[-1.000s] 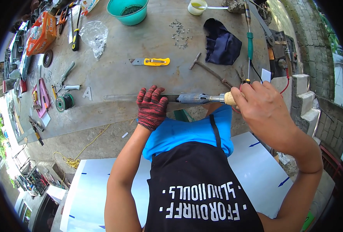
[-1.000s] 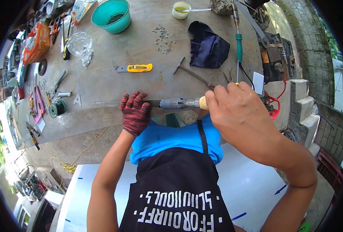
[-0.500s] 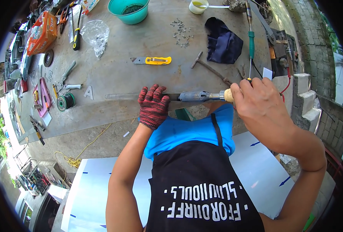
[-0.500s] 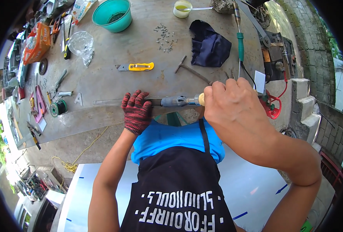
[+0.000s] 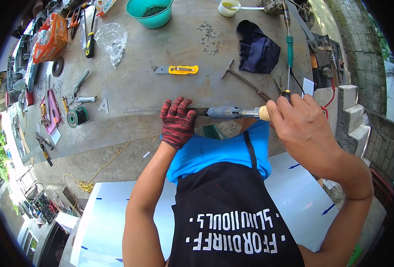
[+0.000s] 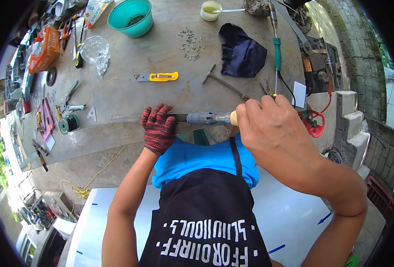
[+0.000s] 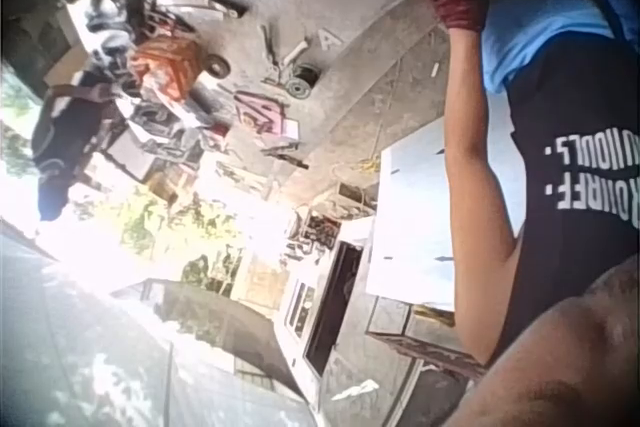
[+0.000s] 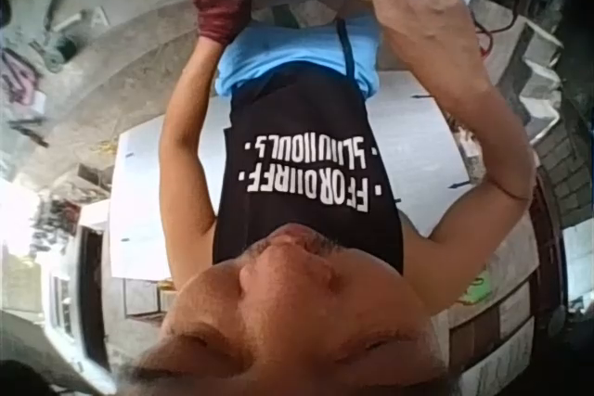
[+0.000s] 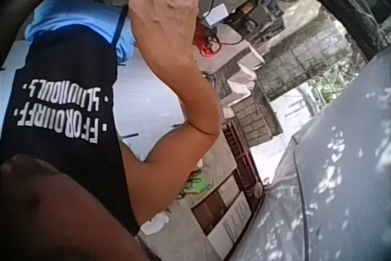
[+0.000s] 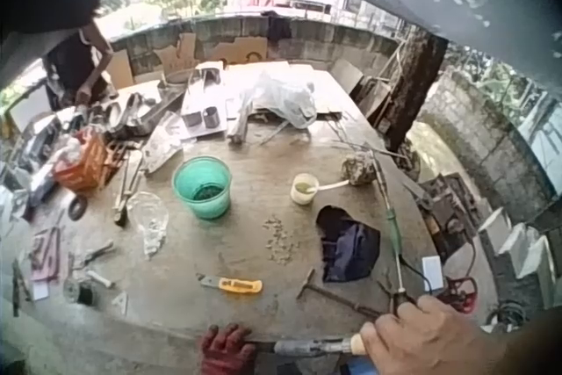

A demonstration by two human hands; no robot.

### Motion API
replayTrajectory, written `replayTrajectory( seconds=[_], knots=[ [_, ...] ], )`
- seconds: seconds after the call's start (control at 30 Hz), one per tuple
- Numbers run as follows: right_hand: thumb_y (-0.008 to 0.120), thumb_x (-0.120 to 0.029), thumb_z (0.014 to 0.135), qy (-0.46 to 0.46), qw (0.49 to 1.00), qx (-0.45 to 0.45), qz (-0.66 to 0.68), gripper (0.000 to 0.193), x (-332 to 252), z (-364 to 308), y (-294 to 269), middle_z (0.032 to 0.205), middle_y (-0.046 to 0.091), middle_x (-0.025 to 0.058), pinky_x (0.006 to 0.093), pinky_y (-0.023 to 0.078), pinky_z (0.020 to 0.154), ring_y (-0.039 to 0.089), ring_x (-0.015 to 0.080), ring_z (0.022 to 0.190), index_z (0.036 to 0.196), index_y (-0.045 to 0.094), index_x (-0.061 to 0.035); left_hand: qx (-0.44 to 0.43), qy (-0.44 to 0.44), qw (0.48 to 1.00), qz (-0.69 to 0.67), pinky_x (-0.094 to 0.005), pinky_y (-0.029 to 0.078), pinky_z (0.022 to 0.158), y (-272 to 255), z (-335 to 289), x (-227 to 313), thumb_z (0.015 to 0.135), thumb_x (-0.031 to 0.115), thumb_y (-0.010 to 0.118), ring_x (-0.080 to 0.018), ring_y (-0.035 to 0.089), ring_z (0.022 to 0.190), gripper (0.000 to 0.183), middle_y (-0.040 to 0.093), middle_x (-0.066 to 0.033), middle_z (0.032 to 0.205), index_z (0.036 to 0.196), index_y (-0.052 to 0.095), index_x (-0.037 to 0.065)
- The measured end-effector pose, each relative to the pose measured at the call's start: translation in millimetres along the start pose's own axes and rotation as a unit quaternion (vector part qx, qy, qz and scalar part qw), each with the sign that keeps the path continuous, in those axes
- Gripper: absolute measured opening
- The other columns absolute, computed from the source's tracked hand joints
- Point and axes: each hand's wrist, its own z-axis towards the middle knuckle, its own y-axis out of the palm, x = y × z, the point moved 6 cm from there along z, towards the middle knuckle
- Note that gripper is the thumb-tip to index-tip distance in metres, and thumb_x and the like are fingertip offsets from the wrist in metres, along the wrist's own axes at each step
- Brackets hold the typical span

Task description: Soldering small metal components and strips onto a sign panel on a workbench.

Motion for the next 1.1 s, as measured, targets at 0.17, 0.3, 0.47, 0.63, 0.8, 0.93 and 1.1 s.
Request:
replayTrajectory(
  seconds=[0.17, 0.3, 0.47, 0.63, 0.8, 0.93, 1.1],
  knots=[
    [0.067, -0.008, 0.088, -0.001, 1.0, -0.003, 0.004, 0.011, 3.5, 0.8, -0.9, 0.083, 0.054, 0.0061, 0.0369, 0.044, 0.075, 0.058, 0.0214, 0.08, 0.097, 0.063, -0.0042, -0.001, 0.002, 1.0, 0.004, -0.06, 0.032, 0.12, -0.1, -1.0, -0.6, 0.076, 0.019, 0.076, -0.0323, 0.056, 0.137, 0.023, 0.067, -0.0048, 0.136, 0.097, 0.066, 0.019],
    [0.067, -0.007, 0.088, 0.005, 1.0, -0.019, 0.016, 0.012, 7.7, -1.7, -2.1, 0.084, 0.055, 0.0065, 0.037, 0.045, 0.075, 0.059, 0.0217, 0.081, 0.099, 0.064, -0.0037, -0.007, 0.0, 1.0, 0.003, -0.0601, 0.032, 0.12, 0.7, -0.5, -0.5, 0.076, 0.02, 0.076, -0.0324, 0.056, 0.137, 0.022, 0.067, -0.0047, 0.136, 0.097, 0.066, 0.019],
    [0.067, -0.007, 0.088, 0.011, 0.999, -0.026, 0.026, 0.013, 9.6, -1.9, -4.7, 0.085, 0.056, 0.0069, 0.0372, 0.045, 0.075, 0.059, 0.0221, 0.083, 0.1, 0.064, -0.0035, -0.012, -0.004, 1.0, 0.008, -0.0586, 0.031, 0.122, -0.9, 0.7, 0.1, 0.08, 0.021, 0.073, -0.0302, 0.057, 0.138, 0.019, 0.068, -0.0044, 0.135, 0.099, 0.069, 0.02],
    [0.065, -0.006, 0.09, 0.028, 0.997, -0.031, 0.059, 0.016, 14.5, -4.9, -11.8, 0.087, 0.057, 0.008, 0.0393, 0.047, 0.077, 0.06, 0.0245, 0.085, 0.105, 0.064, -0.0028, -0.011, -0.007, 1.0, 0.009, -0.0583, 0.031, 0.122, -1.2, 0.7, 0.3, 0.08, 0.021, 0.073, -0.0301, 0.057, 0.138, 0.019, 0.068, -0.0042, 0.134, 0.099, 0.069, 0.02],
    [0.069, -0.01, 0.093, 0.045, 0.994, -0.073, 0.07, 0.029, 21.2, -10.9, -18.7, 0.095, 0.06, 0.01, 0.0414, 0.047, 0.081, 0.061, 0.0265, 0.089, 0.12, 0.066, -0.0002, -0.01, -0.002, 1.0, 0.005, -0.0603, 0.031, 0.121, 1.3, -1.8, -1.1, 0.078, 0.021, 0.075, -0.0326, 0.056, 0.138, 0.02, 0.067, -0.0056, 0.136, 0.097, 0.068, 0.019],
    [0.064, -0.005, 0.091, 0.03, 0.998, -0.041, 0.044, 0.027, 17.6, -10.8, -18.4, 0.092, 0.06, 0.0089, 0.0394, 0.047, 0.078, 0.061, 0.0246, 0.088, 0.117, 0.065, 0.0004, -0.006, 0.001, 1.0, 0.005, -0.06, 0.031, 0.121, 1.6, -1.1, -0.2, 0.079, 0.021, 0.075, -0.0324, 0.056, 0.138, 0.02, 0.067, -0.0055, 0.135, 0.097, 0.068, 0.019],
    [0.065, -0.007, 0.091, 0.008, 0.999, -0.036, 0.01, 0.024, 1.1, -6.8, -5.8, 0.088, 0.057, 0.0074, 0.0372, 0.046, 0.075, 0.06, 0.022, 0.084, 0.114, 0.065, 0.0004, -0.006, -0.002, 1.0, 0.0, -0.0598, 0.031, 0.121, 0.1, -0.3, -0.5, 0.079, 0.021, 0.075, -0.0323, 0.056, 0.138, 0.02, 0.067, -0.0053, 0.135, 0.097, 0.067, 0.019]
  ],
)
